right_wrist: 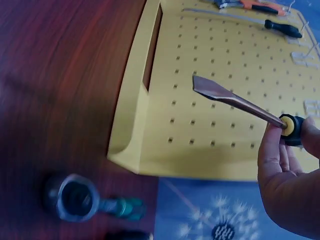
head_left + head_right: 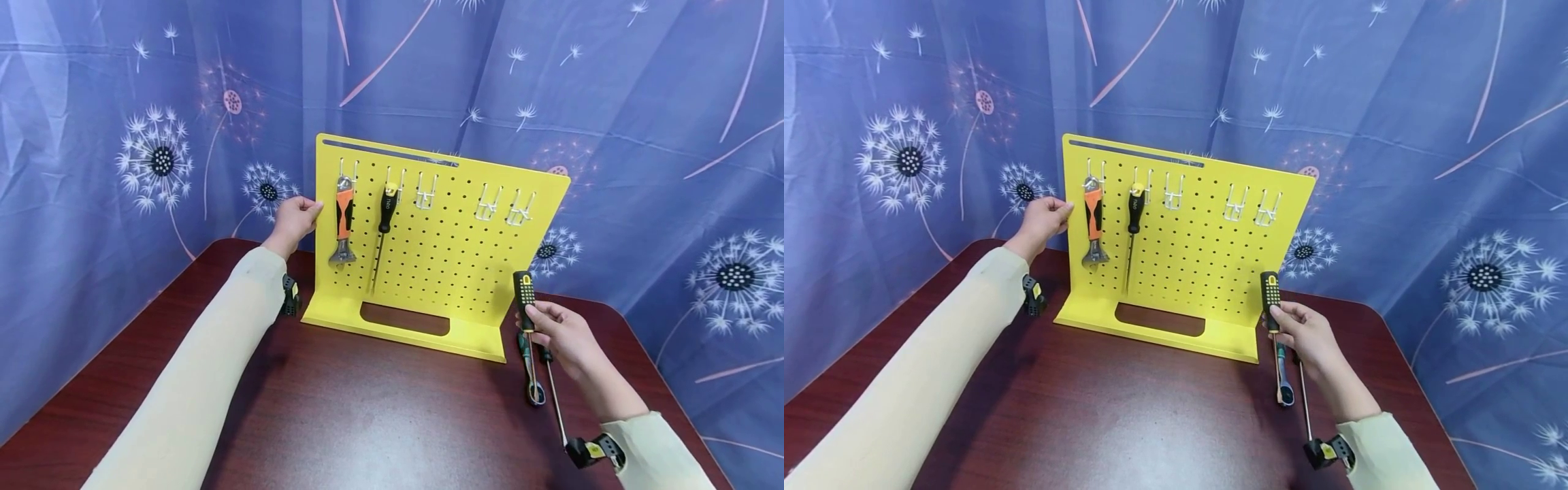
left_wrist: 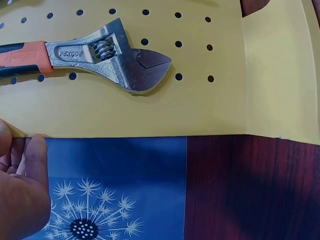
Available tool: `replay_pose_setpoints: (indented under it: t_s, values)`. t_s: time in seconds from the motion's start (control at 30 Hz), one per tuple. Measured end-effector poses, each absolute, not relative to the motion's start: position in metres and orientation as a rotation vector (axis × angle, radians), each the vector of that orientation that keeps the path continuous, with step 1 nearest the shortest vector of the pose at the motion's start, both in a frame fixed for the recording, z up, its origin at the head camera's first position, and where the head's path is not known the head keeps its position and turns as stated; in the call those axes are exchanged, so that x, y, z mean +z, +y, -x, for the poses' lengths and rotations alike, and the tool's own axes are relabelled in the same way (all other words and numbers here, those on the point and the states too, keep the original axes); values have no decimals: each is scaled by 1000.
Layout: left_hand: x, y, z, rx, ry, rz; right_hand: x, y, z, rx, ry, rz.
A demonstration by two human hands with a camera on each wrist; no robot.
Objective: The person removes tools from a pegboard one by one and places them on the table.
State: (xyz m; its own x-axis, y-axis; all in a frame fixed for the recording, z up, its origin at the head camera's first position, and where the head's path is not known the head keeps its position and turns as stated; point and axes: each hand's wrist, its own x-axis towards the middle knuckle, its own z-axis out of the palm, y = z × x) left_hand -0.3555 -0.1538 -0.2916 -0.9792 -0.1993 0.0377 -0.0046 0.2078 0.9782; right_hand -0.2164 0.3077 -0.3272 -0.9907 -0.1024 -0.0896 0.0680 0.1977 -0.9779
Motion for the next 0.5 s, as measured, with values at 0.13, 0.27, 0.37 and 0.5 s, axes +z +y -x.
replay_pose_setpoints:
  t_s: [0.13,0.27,0.37,0.5]
  values:
    - [-291,-154,356,-1876,-2322,-200,-336,325,216,-1858,2344,-38]
    - [-292,-155,357,-1870,-2335,-191,-345,341,218,-1889,2306,-116]
    - [-292,-156,356,-1861,-2345,-189,-350,351,218,-1919,2265,-160]
    - [-291,-155,356,-1852,-2350,-196,-354,362,219,-1884,2272,-188]
